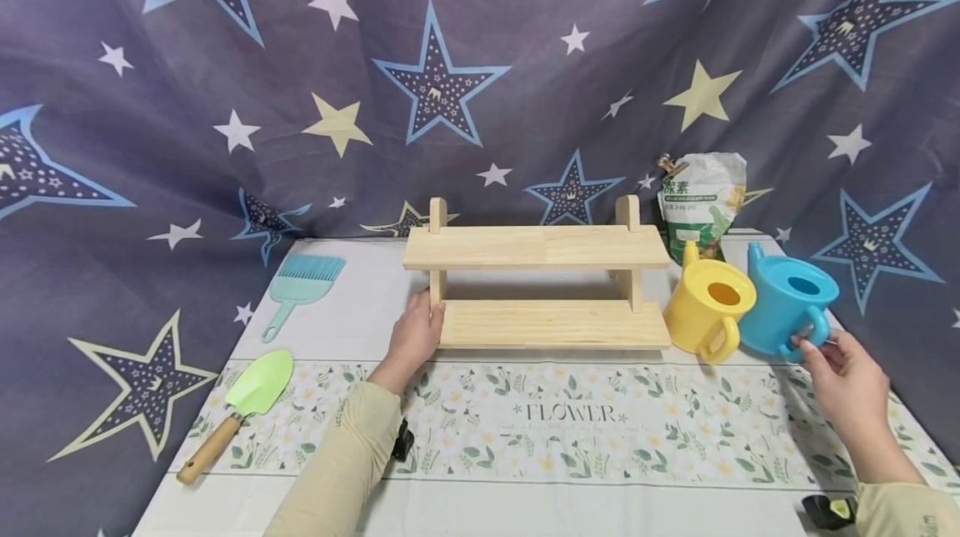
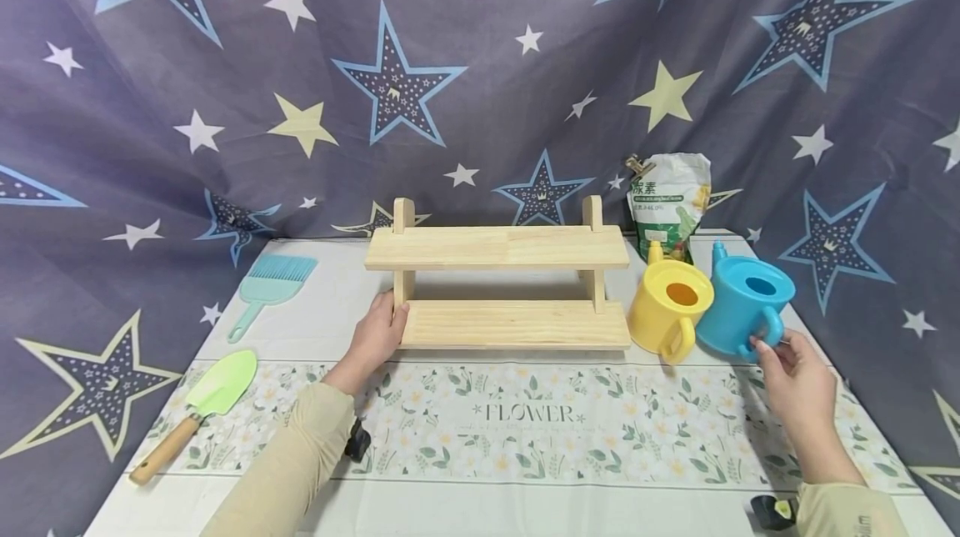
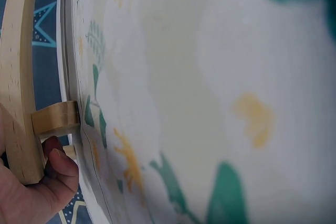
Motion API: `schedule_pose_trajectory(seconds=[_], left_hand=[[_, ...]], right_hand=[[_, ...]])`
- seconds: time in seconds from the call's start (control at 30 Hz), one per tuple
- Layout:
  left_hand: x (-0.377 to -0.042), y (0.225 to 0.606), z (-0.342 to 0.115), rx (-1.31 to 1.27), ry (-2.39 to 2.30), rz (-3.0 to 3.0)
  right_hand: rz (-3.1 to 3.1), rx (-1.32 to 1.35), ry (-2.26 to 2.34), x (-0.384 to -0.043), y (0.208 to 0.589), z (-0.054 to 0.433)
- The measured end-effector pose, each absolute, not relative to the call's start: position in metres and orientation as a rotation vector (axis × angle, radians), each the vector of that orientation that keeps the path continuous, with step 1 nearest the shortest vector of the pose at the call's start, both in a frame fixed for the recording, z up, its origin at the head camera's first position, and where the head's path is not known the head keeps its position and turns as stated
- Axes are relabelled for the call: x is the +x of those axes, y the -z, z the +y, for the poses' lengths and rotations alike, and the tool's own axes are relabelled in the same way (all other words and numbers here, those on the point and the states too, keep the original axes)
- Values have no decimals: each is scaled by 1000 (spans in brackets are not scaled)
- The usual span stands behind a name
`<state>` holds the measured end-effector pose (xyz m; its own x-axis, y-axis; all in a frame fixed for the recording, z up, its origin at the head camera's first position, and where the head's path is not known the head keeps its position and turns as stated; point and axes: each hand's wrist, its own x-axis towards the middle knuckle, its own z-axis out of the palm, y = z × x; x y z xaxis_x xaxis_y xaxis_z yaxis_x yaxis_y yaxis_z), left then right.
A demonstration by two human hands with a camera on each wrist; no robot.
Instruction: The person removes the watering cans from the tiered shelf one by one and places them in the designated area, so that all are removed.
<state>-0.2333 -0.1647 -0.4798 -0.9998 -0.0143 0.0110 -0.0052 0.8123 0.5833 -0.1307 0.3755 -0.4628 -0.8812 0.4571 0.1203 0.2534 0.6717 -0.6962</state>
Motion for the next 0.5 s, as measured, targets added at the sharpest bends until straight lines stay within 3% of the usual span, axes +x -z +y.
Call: schedule_pose_trajectory(seconds=[0.5], left_hand=[[-233, 480, -164, 25, 953, -2972]], right_hand=[[-2694, -454, -1046, -128, 472, 380]])
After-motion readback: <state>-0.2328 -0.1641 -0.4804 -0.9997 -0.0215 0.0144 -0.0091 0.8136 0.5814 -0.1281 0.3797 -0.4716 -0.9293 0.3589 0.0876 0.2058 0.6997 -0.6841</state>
